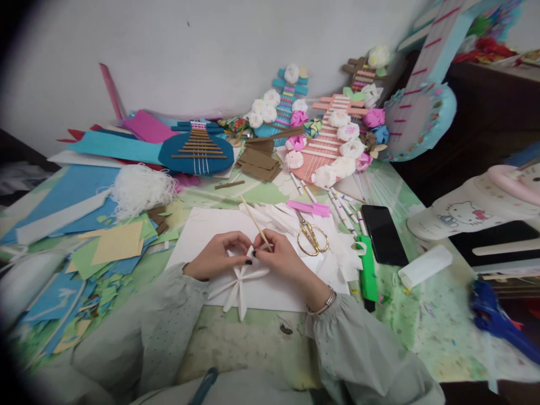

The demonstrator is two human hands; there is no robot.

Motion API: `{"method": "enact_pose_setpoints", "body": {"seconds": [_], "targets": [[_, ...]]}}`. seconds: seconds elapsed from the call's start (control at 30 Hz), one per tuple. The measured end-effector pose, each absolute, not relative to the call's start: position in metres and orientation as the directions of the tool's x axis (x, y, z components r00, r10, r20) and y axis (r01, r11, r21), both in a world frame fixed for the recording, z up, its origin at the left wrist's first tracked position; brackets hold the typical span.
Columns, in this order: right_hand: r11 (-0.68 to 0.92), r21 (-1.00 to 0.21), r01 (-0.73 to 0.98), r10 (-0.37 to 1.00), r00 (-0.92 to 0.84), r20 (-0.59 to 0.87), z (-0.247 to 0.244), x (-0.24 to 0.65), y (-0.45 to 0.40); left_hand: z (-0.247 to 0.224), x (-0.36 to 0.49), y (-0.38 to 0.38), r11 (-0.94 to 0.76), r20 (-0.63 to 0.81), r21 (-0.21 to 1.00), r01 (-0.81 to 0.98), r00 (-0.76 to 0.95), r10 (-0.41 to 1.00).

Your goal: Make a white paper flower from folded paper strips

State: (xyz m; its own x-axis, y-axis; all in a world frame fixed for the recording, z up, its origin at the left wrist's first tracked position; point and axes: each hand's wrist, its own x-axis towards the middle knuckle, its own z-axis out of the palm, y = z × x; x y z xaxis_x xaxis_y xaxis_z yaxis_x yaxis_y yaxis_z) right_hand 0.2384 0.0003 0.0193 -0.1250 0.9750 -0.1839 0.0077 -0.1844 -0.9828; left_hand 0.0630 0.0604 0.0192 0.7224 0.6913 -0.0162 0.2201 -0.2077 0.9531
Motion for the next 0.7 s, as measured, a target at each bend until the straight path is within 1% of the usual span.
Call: {"method": "enact_pose_setpoints", "body": {"seconds": [0.23,0.43,0.7], "targets": [[-0.154,-0.987,-0.04,0.979,-0.144,-0.147,0.0136,0.2411,0.0008,0.0187,0.0621,0.061,-0.214,-0.01,0.947,0.237,0.693,0.721],[-0.143,-0.989,-0.031,0.98,-0.142,-0.138,0.0143,0.2407,0.0008,0.0178,0.0633,0.0596,-0.115,-0.062,0.967,0.23,0.642,0.765],[-0.156,-0.987,-0.031,0.98,-0.129,-0.151,0.0166,0.2402,0.0003,0.013,0.0631,0.0612,-0.08,-0.05,0.978,0.19,0.596,0.801]]}}
